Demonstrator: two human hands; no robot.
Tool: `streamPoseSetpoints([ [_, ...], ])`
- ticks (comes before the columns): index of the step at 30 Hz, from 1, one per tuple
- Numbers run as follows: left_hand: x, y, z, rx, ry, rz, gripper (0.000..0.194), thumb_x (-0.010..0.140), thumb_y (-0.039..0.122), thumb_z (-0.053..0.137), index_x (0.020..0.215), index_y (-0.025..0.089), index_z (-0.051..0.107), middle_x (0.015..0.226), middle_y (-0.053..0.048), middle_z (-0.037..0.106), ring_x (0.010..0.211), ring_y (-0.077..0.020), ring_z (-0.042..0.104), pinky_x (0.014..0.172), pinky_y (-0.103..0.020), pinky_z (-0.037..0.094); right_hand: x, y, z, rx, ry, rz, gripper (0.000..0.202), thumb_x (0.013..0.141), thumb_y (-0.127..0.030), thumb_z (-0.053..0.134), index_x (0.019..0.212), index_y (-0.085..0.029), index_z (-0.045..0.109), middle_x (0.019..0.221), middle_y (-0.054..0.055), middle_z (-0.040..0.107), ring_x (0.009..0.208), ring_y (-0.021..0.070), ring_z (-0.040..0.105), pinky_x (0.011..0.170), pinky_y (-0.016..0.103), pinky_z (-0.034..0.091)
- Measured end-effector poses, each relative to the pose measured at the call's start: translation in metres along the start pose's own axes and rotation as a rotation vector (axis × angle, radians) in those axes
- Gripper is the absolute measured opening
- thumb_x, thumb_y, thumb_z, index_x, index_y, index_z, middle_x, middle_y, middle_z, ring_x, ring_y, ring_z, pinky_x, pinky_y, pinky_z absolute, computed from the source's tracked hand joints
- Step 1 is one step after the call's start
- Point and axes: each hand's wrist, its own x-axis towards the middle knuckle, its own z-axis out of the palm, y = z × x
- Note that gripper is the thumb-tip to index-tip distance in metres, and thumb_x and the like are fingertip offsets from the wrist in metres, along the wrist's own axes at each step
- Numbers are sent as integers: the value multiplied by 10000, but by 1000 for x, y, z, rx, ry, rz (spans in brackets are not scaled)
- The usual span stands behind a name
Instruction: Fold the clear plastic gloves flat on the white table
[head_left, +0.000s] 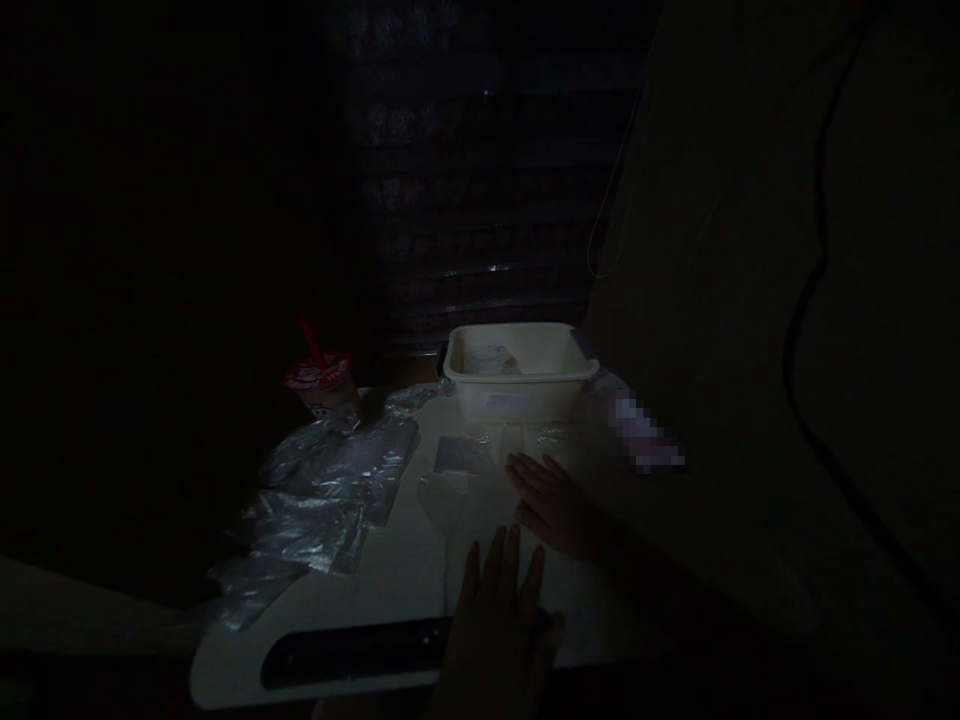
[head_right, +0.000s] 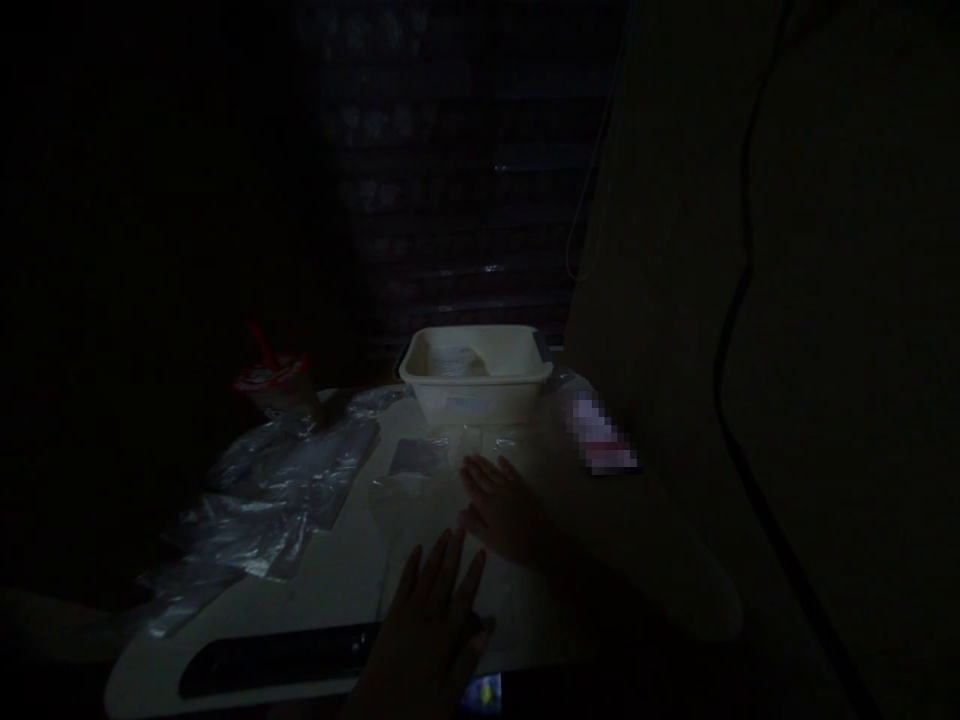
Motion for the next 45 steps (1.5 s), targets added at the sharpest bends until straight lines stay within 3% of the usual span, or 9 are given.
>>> streamPoseSetpoints([
  [10, -11, 3, 7, 48, 129, 21, 575, 773, 482, 348, 1280, 260, 192, 1292, -139, 319, 1168, -334, 281, 864, -539, 255, -3, 58, 8, -17, 282, 196, 360, 821, -253, 296, 1083, -106, 494, 1108, 137, 531, 1037, 192, 475, 866, 359, 400],
  [15, -14, 5, 10, 79, 108, 9, 602, 761, 519, 334, 1283, 268, 171, 1278, -150, 338, 1158, -338, 298, 837, -530, 295, -13, 46, 5, -19, 167, 70, 326, 817, -251, 329, 1060, -129, 511, 1132, 109, 519, 1060, 190, 456, 893, 376, 371],
  [22, -13, 9, 6, 41, 72, -15, 623, 770, 508, 312, 1295, 224, 132, 1305, -147, 290, 1167, -342, 278, 852, -515, 278, 1, 37, -2, -62, 59, 131, 354, 820, -209, 308, 1085, -62, 490, 1171, 149, 477, 1095, 214, 417, 929, 413, 308],
  [28, -16, 13, 17, 33, 59, 43, 642, 764, 503, 329, 1297, 211, 122, 1302, -130, 305, 1163, -325, 292, 854, -481, 293, 10, 10, -4, 53, -35, 30, 371, 819, -260, 319, 1148, -136, 437, 1234, 102, 421, 1149, 197, 345, 940, 435, 266],
  [32, -15, 12, 3, 0, 41, 77, 619, 786, 449, 311, 1302, 178, 101, 1319, -129, 270, 1188, -307, 248, 873, -470, 294, 13, 10, 0, 102, -18, 52, 375, 822, -263, 306, 1150, -136, 436, 1239, 97, 416, 1157, 188, 334, 951, 430, 248],
  [35, -5, -12, -19, -27, 15, -15, 500, 833, 292, 247, 1301, 197, 95, 1354, -66, 205, 1225, -228, 182, 934, -421, 254, 13, 20, 1, 123, 61, 87, 365, 825, -243, 295, 1131, -127, 456, 1216, 100, 442, 1147, 176, 351, 962, 413, 245],
  [38, 16, -60, -27, -27, -2, -153, 435, 835, 208, 226, 1270, 216, 228, 1289, -61, 355, 1189, -195, 280, 945, -437, 236, 11, 28, 5, 143, 137, 136, 360, 817, -223, 301, 1116, -113, 468, 1180, 119, 476, 1116, 179, 395, 944, 403, 285],
  [41, 46, -107, -12, -23, -83, -224, 363, 791, 147, 295, 1113, 133, 462, 1179, -119, 479, 1092, -206, 421, 917, -426, 287, 11, 32, 10, 156, 198, 145, 355, 808, -212, 310, 1111, -125, 472, 1154, 110, 500, 1098, 182, 415, 934, 403, 304],
  [45, 77, -134, 11, -31, -70, -232, 376, 740, 114, 357, 1103, 98, 455, 1159, -135, 492, 1054, -202, 458, 884, -369, 342, 10, 33, 14, 145, 233, 139, 357, 807, -215, 311, 1102, -109, 480, 1158, 110, 496, 1104, 182, 403, 945, 392, 292],
])
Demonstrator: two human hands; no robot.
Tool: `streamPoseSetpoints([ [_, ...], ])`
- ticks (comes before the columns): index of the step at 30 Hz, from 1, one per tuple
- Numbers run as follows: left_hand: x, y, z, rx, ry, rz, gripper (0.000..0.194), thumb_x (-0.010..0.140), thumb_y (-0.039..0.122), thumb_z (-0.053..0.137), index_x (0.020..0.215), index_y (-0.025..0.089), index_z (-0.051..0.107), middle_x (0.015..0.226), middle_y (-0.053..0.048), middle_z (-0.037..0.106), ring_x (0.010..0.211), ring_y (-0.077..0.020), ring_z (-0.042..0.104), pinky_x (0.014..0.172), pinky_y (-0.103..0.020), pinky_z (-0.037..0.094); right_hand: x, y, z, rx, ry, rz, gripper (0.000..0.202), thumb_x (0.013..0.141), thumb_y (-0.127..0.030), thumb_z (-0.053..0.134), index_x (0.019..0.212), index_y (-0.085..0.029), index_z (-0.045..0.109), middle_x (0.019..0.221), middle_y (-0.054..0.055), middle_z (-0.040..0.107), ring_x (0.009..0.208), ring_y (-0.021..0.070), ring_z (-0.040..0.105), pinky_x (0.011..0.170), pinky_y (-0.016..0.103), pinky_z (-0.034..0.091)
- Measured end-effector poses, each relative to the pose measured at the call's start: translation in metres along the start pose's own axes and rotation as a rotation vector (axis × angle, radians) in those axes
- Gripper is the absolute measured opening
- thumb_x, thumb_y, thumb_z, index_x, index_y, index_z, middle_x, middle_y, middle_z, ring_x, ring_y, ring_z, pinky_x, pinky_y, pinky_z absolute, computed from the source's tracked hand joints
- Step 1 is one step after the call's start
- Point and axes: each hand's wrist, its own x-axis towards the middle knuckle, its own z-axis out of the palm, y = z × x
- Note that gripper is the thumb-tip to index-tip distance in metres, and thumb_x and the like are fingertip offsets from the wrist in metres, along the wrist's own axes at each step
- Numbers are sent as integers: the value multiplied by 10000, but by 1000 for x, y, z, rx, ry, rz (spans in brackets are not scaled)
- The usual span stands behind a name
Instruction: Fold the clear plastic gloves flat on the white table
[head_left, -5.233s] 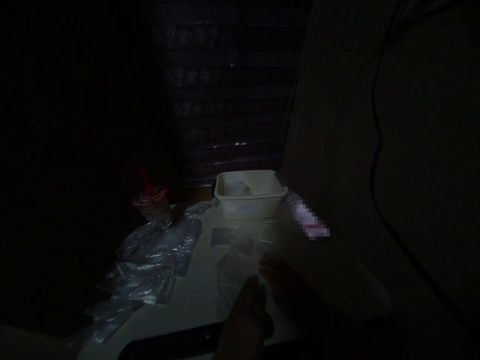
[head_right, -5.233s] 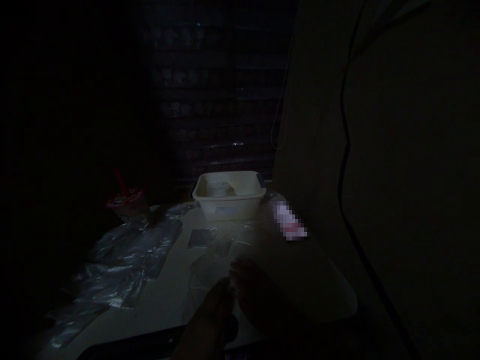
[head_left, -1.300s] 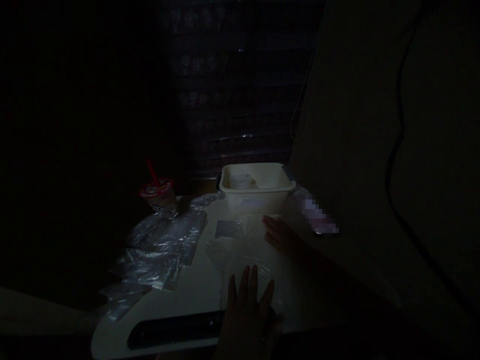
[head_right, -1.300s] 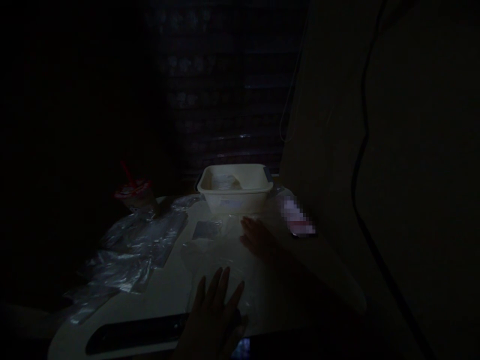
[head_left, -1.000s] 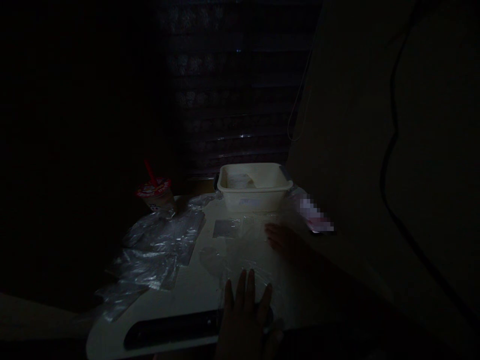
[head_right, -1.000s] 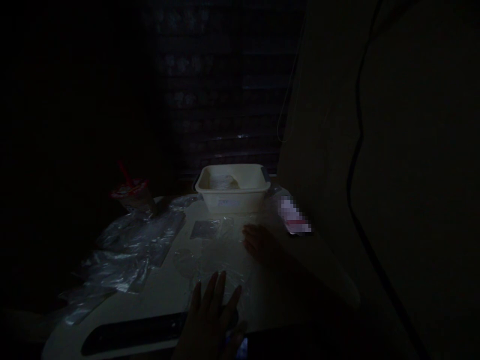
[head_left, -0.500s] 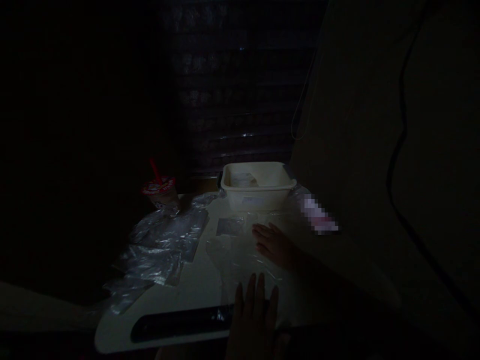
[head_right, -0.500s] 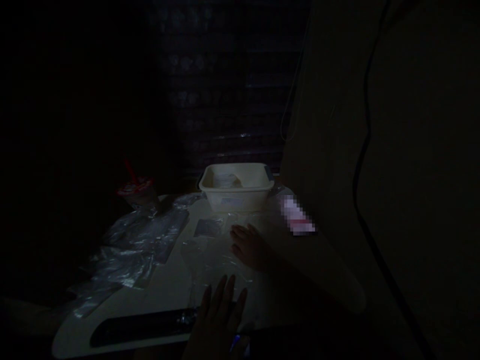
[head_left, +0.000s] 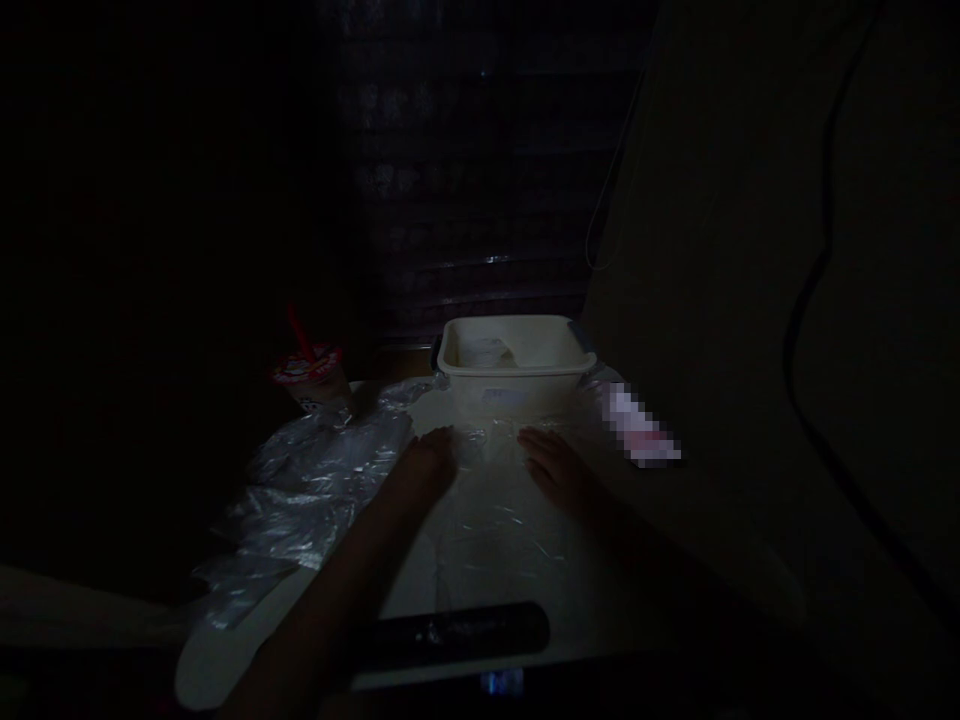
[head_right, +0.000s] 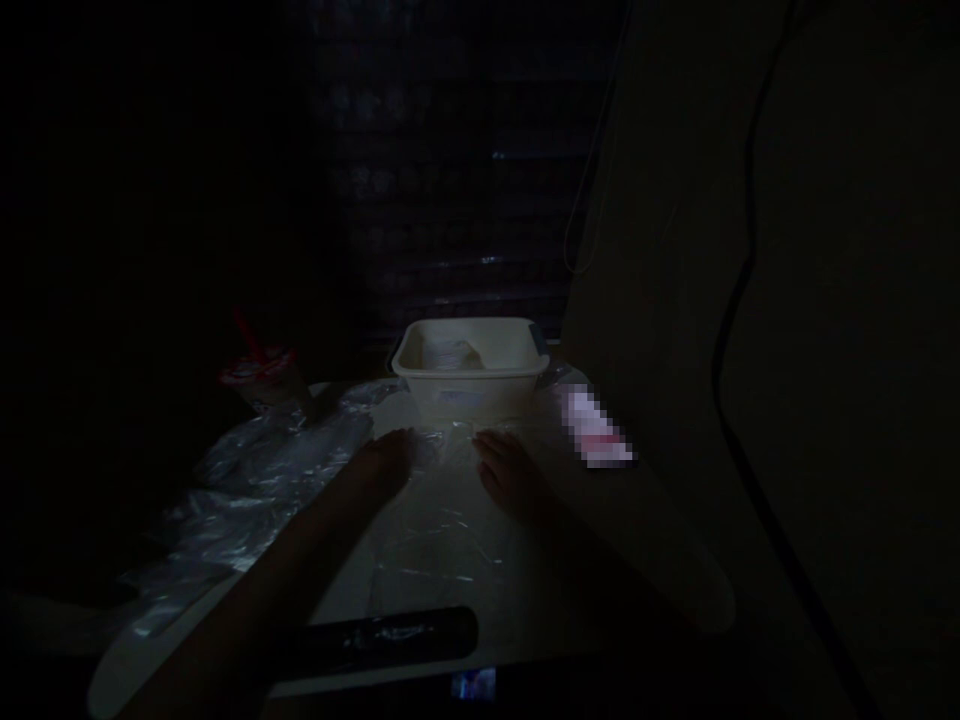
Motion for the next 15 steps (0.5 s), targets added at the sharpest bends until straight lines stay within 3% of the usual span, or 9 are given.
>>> streamPoseSetpoints([
  [7, 8, -1, 1, -10, 63, -33, 358, 759, 98, 307, 1082, 120, 461, 1016, -96, 571, 937, -158, 518, 823, -299, 385, 0, -1, 0, -13, -56, 15, 372, 802, -207, 317, 1136, -105, 447, 1185, 109, 471, 1130, 180, 373, 956, 391, 269],
  [15, -2, 0, -15, 68, 85, -151, 279, 797, 213, 308, 945, 154, 538, 1012, -98, 565, 943, -250, 482, 794, -460, 333, 0, -5, -3, -74, -128, 5, 332, 790, -183, 340, 1078, -151, 503, 1183, 96, 477, 1108, 185, 398, 935, 414, 276],
])
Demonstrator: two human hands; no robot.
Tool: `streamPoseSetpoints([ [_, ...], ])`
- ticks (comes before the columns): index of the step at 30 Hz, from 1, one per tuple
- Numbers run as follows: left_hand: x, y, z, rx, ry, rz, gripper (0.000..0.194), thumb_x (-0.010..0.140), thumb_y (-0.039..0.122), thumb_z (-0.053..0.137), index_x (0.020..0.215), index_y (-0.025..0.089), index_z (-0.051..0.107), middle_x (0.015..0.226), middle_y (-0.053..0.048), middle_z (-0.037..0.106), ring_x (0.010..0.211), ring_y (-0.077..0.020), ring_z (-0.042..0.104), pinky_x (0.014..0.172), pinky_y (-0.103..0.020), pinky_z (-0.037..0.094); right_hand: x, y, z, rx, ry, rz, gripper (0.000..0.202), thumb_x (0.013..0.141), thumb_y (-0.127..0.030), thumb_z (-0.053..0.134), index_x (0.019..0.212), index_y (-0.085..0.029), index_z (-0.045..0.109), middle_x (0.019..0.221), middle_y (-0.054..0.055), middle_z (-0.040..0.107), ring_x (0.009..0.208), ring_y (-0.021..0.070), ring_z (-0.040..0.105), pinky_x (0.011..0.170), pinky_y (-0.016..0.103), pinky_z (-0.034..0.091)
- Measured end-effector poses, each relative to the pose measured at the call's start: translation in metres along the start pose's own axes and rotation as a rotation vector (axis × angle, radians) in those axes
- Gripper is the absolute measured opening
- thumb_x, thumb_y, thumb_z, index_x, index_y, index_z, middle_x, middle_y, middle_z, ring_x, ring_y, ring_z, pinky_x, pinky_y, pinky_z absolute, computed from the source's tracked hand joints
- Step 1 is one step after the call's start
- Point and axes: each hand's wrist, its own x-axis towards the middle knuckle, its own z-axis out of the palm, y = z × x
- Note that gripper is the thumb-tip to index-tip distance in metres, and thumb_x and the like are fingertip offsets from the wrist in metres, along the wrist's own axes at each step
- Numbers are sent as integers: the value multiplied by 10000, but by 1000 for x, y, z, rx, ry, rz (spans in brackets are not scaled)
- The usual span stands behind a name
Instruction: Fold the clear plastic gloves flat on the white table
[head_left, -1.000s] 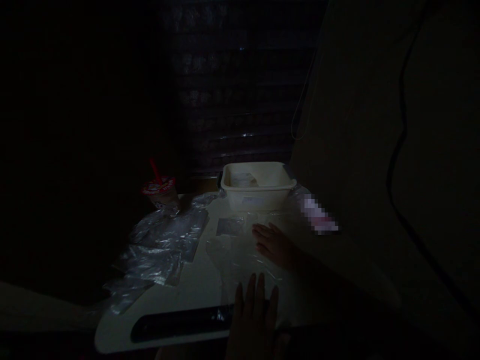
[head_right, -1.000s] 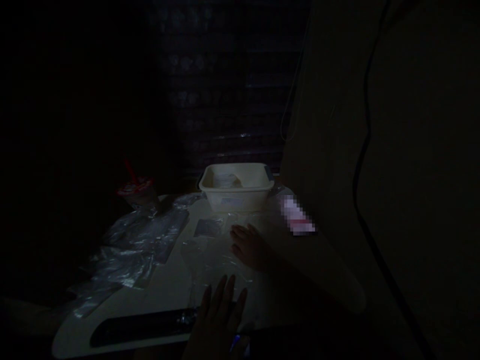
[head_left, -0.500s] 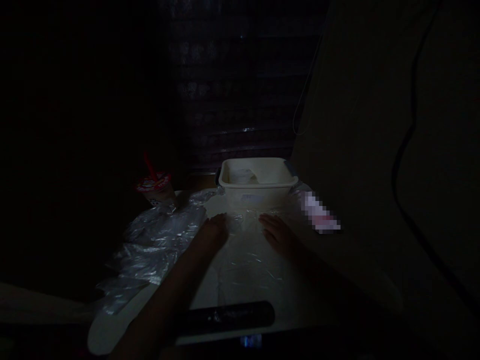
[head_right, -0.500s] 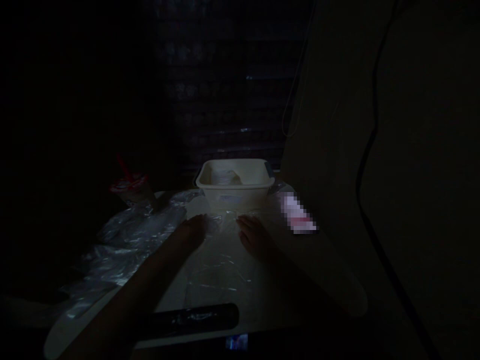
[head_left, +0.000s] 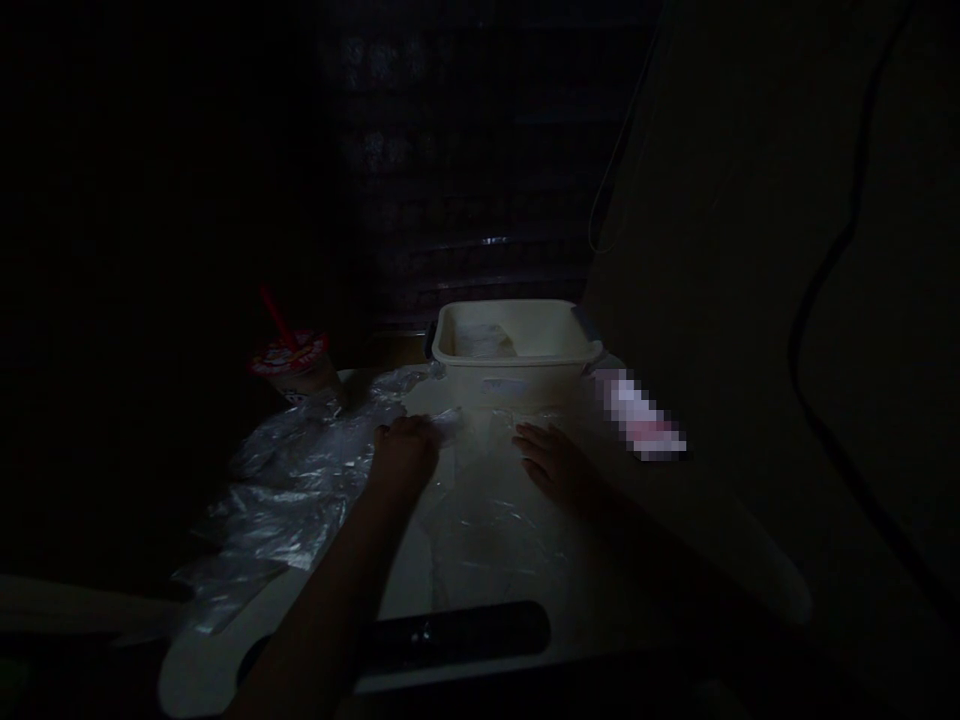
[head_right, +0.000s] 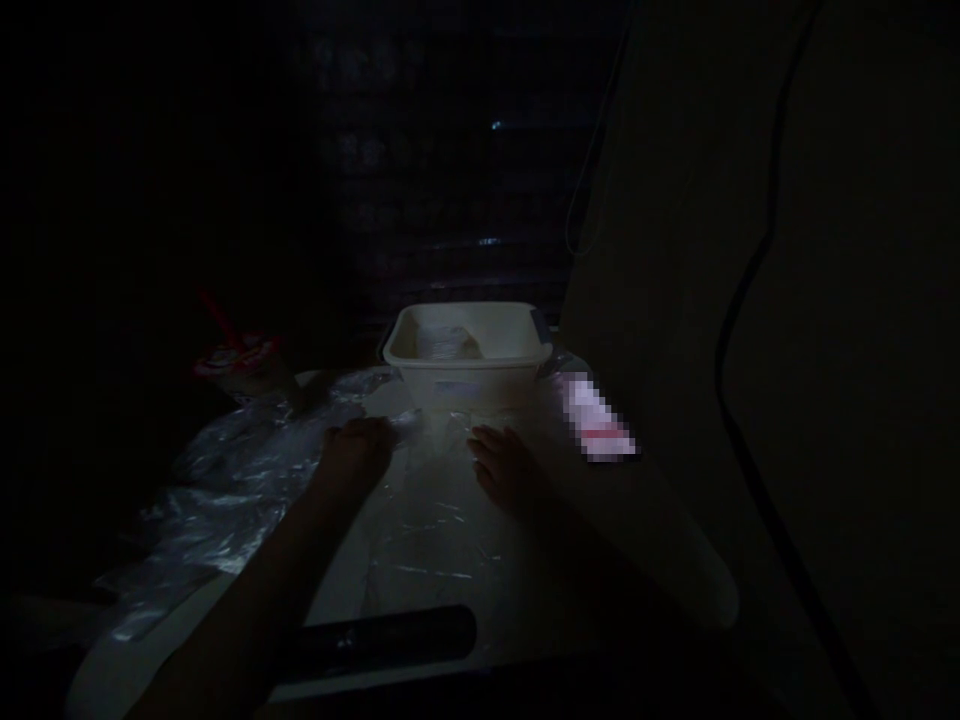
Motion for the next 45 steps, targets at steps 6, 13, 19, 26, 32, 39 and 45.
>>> streamPoseSetpoints([
  [6, -3, 7, -1, 63, 47, -136, 364, 806, 287, 285, 1070, 110, 462, 1146, -167, 463, 1057, -300, 374, 822, -527, 261, 0, 0, -1, -3, -30, 17, 342, 783, -179, 349, 1087, -134, 498, 1187, 97, 473, 1114, 192, 392, 933, 409, 281],
  [13, -3, 7, 1, 38, 153, -112, 395, 801, 304, 308, 1150, 147, 406, 1193, -145, 422, 1077, -278, 364, 853, -483, 260, 1, 0, -2, -10, -28, 11, 342, 786, -185, 347, 1089, -133, 497, 1186, 96, 474, 1108, 188, 401, 930, 403, 289],
  [19, -10, 13, -15, -96, 144, -6, 339, 806, 244, 284, 1029, 115, 504, 1034, -115, 543, 995, -225, 456, 869, -416, 320, 1, 1, -2, 17, -30, 1, 339, 790, -192, 338, 1083, -144, 501, 1184, 97, 475, 1107, 188, 400, 934, 416, 282],
  [26, -99, 46, -26, -303, 89, 179, 432, 810, 197, 287, 1241, 220, 308, 1209, -44, 456, 1084, -184, 431, 873, -344, 399, -4, 6, -1, 223, 219, 69, 355, 799, -209, 290, 1102, -196, 474, 1132, 65, 513, 1090, 165, 414, 912, 378, 340],
  [32, -153, 90, 7, -388, 260, 303, 446, 819, 160, 319, 1258, 214, 267, 1185, -34, 485, 1109, -164, 412, 865, -298, 431, -8, 26, -12, 240, 365, 208, 306, 764, -211, 304, 932, -189, 559, 902, 72, 601, 873, 181, 543, 770, 343, 439],
  [39, -146, 84, -28, -255, 159, 157, 347, 802, 210, 373, 1143, 216, 438, 1149, -23, 516, 1045, -155, 473, 811, -268, 461, -15, 32, -20, 129, 316, 286, 300, 741, -176, 314, 875, -183, 583, 818, 58, 623, 771, 177, 560, 689, 317, 458],
  [45, -173, 43, -26, 9, 65, 61, 295, 759, 271, 432, 1031, 290, 542, 1026, -9, 598, 897, -212, 552, 649, -317, 470, 29, -15, -23, 146, 24, 139, 245, 751, -190, 391, 885, -178, 595, 877, 55, 624, 833, 152, 556, 762, 264, 418],
])
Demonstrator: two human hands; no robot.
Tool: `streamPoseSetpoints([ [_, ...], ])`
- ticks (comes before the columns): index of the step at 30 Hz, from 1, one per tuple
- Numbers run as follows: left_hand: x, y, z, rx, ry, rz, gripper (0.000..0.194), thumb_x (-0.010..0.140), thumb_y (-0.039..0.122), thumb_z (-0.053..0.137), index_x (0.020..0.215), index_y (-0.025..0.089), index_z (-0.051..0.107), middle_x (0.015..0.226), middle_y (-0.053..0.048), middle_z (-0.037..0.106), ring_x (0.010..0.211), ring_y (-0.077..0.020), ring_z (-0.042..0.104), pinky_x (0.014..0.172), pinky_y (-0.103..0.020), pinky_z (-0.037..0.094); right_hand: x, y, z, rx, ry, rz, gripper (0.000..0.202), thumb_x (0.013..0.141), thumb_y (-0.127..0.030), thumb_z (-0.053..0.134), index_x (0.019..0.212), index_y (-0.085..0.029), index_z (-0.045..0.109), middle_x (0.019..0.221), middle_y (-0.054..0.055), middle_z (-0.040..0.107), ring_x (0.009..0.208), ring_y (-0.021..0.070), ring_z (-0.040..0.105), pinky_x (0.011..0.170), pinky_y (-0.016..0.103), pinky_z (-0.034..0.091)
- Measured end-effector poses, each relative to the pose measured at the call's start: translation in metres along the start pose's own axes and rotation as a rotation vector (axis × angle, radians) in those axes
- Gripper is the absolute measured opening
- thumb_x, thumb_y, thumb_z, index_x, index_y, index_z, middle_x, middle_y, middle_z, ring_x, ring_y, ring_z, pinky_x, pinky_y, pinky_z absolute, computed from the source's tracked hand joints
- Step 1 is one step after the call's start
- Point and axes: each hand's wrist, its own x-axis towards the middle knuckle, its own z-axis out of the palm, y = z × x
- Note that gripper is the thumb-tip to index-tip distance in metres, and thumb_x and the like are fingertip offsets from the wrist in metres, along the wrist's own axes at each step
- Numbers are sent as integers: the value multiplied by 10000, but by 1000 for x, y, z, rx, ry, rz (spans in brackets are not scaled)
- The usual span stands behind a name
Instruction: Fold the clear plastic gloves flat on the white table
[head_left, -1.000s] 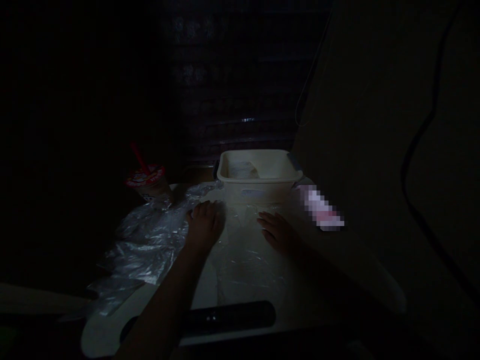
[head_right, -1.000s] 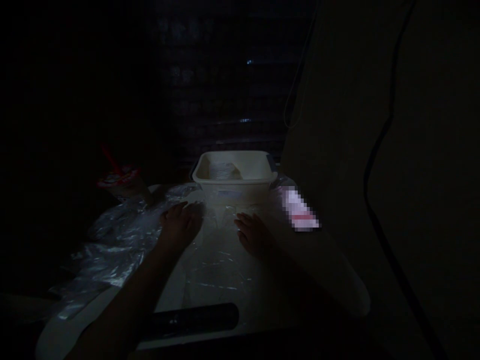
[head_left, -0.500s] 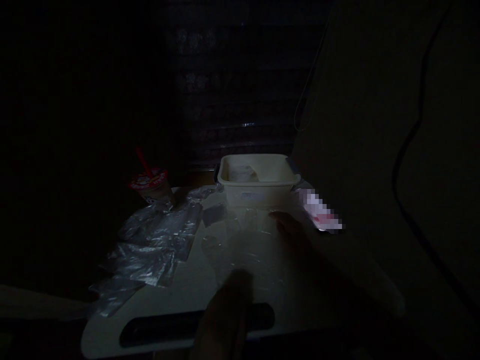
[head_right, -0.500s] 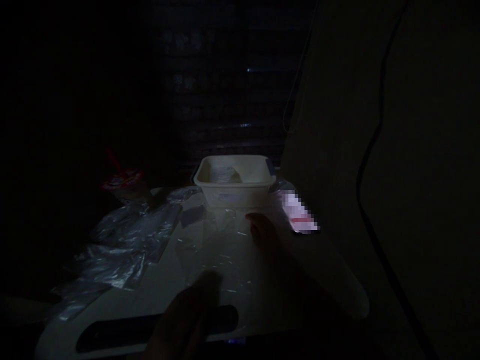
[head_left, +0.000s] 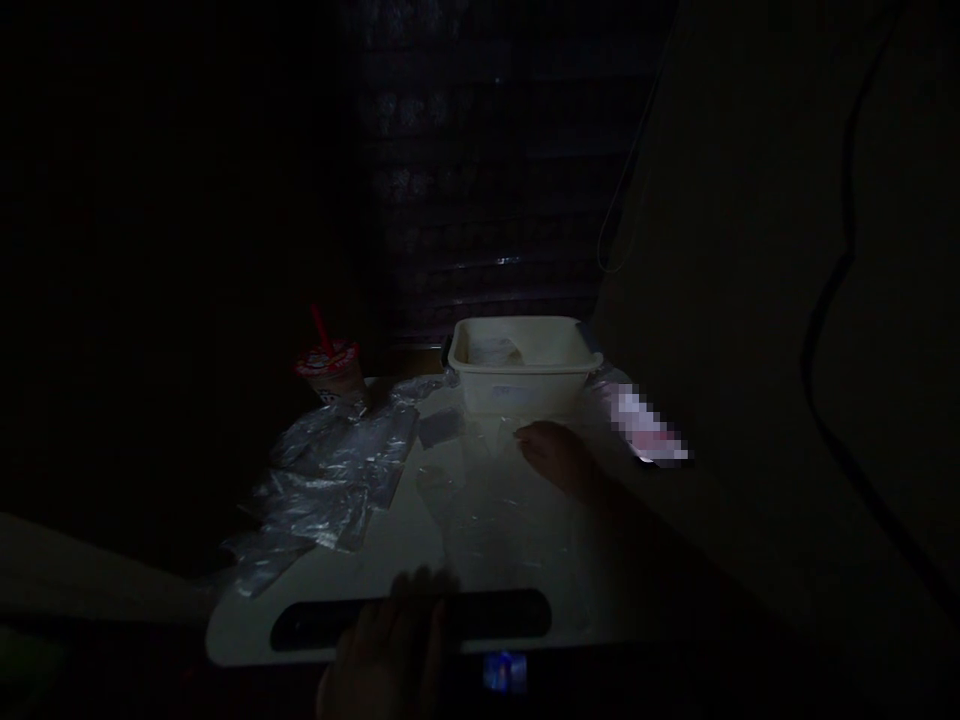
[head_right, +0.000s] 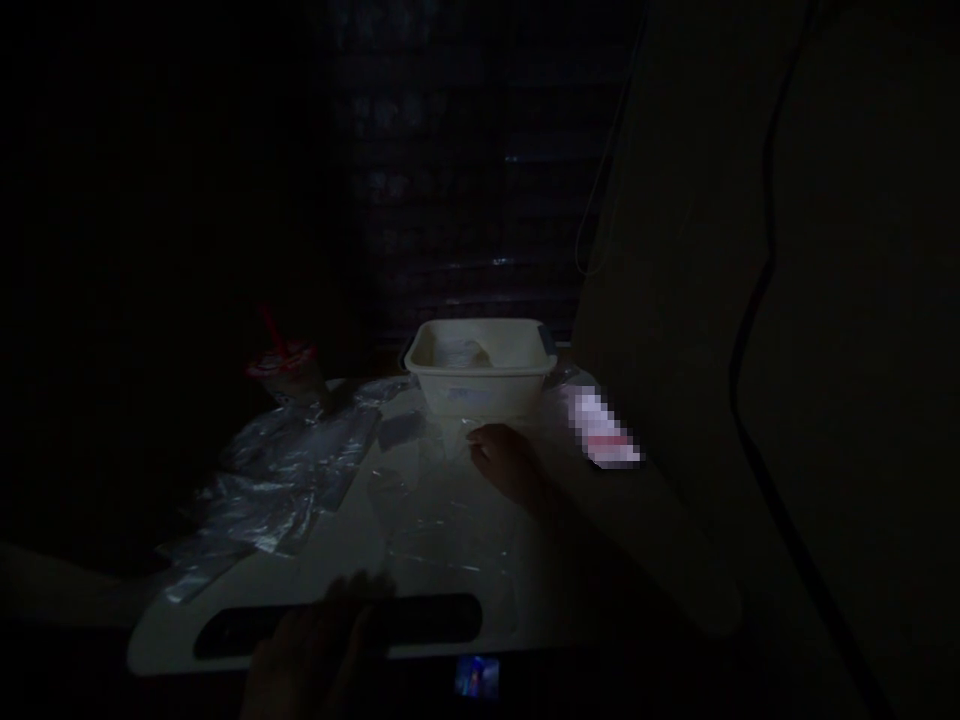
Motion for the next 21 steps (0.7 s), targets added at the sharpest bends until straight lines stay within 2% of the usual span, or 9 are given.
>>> streamPoseSetpoints([
  [2, -3, 4, 3, 47, -45, -93, 262, 760, 291, 426, 974, 296, 576, 985, -16, 613, 869, -224, 555, 627, -329, 448, 20, -25, 7, 20, -211, -62, 249, 760, -199, 394, 916, -166, 586, 922, 64, 613, 874, 160, 544, 780, 271, 402],
  [3, -2, 8, 3, 64, -62, -159, 252, 765, 297, 416, 951, 297, 586, 981, -20, 613, 868, -229, 551, 633, -338, 435, 29, -37, 12, 35, -267, -87, 247, 740, -205, 433, 932, -160, 582, 917, 63, 614, 859, 161, 551, 759, 262, 409],
  [6, 4, 22, 4, 80, -73, -311, 253, 764, 285, 415, 951, 291, 584, 995, -30, 603, 878, -245, 534, 665, -370, 397, 50, -67, 28, 62, -357, -116, 320, 687, -198, 508, 1002, -157, 548, 954, 59, 606, 837, 156, 563, 702, 237, 422],
  [9, 9, 28, 1, 41, -110, -308, 277, 747, 268, 435, 998, 276, 552, 1019, -39, 589, 889, -254, 519, 671, -376, 382, 62, -85, 42, 69, -439, -101, 349, 623, -203, 578, 961, -114, 568, 930, 104, 611, 833, 202, 565, 657, 257, 423],
  [12, 11, 28, -6, -21, -134, -310, 283, 756, 269, 415, 1009, 229, 534, 1026, -70, 576, 895, -249, 509, 681, -372, 377, 67, -92, 49, 97, -518, -68, 224, 592, -187, 599, 800, -105, 618, 830, 114, 631, 767, 219, 579, 591, 255, 414],
  [15, 13, 31, -14, -124, -108, -354, 268, 769, 266, 390, 985, 192, 532, 986, -86, 582, 861, -233, 520, 694, -366, 375, 69, -92, 50, 184, -556, -55, 51, 588, -134, 572, 615, -121, 614, 681, 74, 631, 674, 187, 582, 554, 237, 394],
  [17, 16, 34, -18, -222, -79, -388, 247, 775, 254, 379, 951, 181, 537, 925, -83, 597, 817, -218, 537, 690, -355, 382, 68, -89, 48, 282, -536, -55, 53, 588, -103, 550, 566, -128, 592, 637, 44, 614, 661, 164, 570, 565, 228, 384],
  [21, 25, 39, -19, -405, -13, -591, 231, 780, 285, 376, 891, 156, 532, 803, -73, 615, 750, -206, 568, 666, -337, 412, 62, -80, 45, 544, -467, -14, 61, 595, -92, 531, 552, -134, 545, 566, -14, 554, 588, 103, 522, 539, 203, 371],
])
